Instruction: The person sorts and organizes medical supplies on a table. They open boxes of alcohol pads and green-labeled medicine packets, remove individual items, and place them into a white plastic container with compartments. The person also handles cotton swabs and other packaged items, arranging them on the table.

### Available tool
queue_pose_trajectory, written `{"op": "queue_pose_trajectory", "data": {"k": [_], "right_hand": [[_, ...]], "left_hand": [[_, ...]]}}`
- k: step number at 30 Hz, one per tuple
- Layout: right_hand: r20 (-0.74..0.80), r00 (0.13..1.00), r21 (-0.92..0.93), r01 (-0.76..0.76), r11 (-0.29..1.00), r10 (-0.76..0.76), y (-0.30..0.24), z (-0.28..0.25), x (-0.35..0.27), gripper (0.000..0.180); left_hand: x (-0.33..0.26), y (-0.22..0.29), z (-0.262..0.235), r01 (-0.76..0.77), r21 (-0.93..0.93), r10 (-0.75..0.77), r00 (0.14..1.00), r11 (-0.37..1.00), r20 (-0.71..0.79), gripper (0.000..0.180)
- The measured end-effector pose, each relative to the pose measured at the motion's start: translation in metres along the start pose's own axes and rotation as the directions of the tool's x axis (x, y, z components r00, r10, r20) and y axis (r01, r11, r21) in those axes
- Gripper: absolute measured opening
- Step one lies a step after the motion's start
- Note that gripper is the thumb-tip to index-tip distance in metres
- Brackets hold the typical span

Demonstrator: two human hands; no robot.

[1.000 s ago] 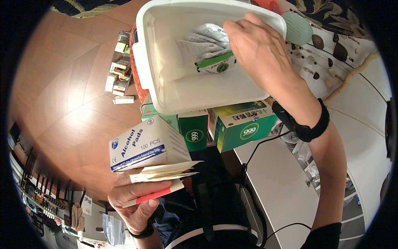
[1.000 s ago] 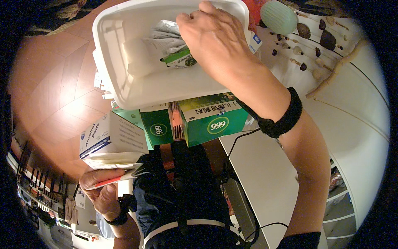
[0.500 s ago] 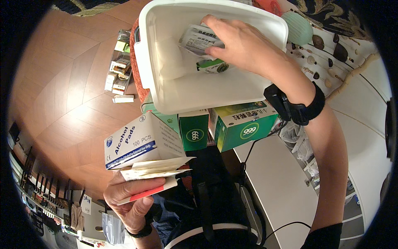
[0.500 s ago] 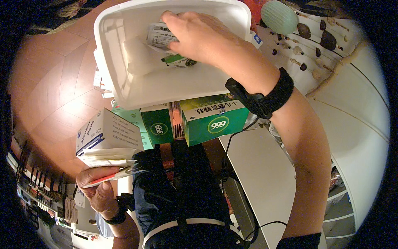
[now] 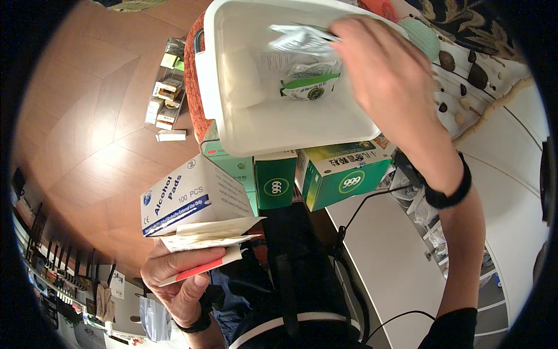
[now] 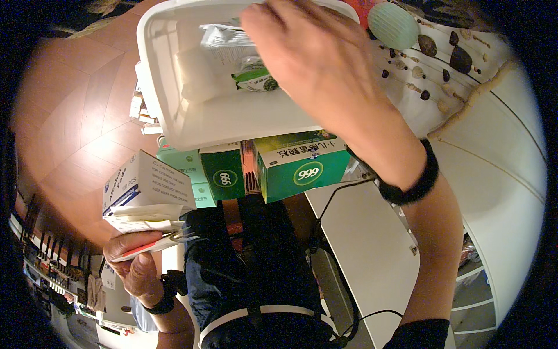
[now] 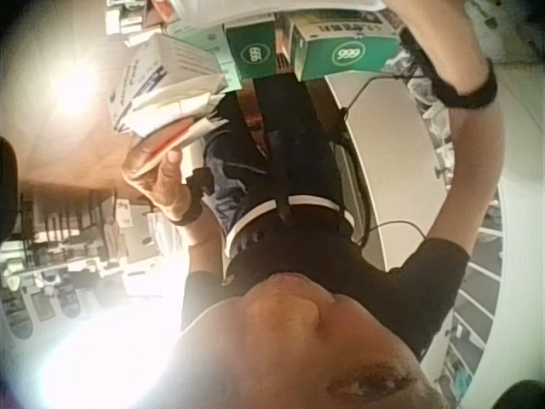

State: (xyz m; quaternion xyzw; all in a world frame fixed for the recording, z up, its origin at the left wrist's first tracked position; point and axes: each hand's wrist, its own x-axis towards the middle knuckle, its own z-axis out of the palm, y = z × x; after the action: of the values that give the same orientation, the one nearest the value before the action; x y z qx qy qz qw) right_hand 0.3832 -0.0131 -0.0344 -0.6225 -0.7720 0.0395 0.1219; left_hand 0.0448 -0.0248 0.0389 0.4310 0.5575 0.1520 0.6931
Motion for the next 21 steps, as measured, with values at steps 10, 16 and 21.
{"op": "queue_pose_trajectory", "data": {"k": [10, 16, 21], "right_hand": [[0.556, 0.831, 0.241, -0.195, 0.951, 0.030, 0.008, 0.033, -0.020, 0.017], [0.702, 0.702, 0.107, -0.271, 0.957, 0.120, 0.007, 0.044, -0.017, 0.038], [0.678, 0.730, 0.123, -0.225, 0.966, 0.084, 0.014, 0.056, -0.014, 0.047]], "left_hand": [[-0.001, 0.001, 0.000, 0.002, 0.024, -0.002, 1.000, 1.000, -0.009, 0.043], [-0.001, -0.002, 0.000, -0.006, 0.016, 0.006, 1.000, 1.000, -0.008, 0.044], [-0.002, 0.000, 0.001, 0.005, 0.025, -0.005, 1.000, 1.000, -0.005, 0.045]]}}
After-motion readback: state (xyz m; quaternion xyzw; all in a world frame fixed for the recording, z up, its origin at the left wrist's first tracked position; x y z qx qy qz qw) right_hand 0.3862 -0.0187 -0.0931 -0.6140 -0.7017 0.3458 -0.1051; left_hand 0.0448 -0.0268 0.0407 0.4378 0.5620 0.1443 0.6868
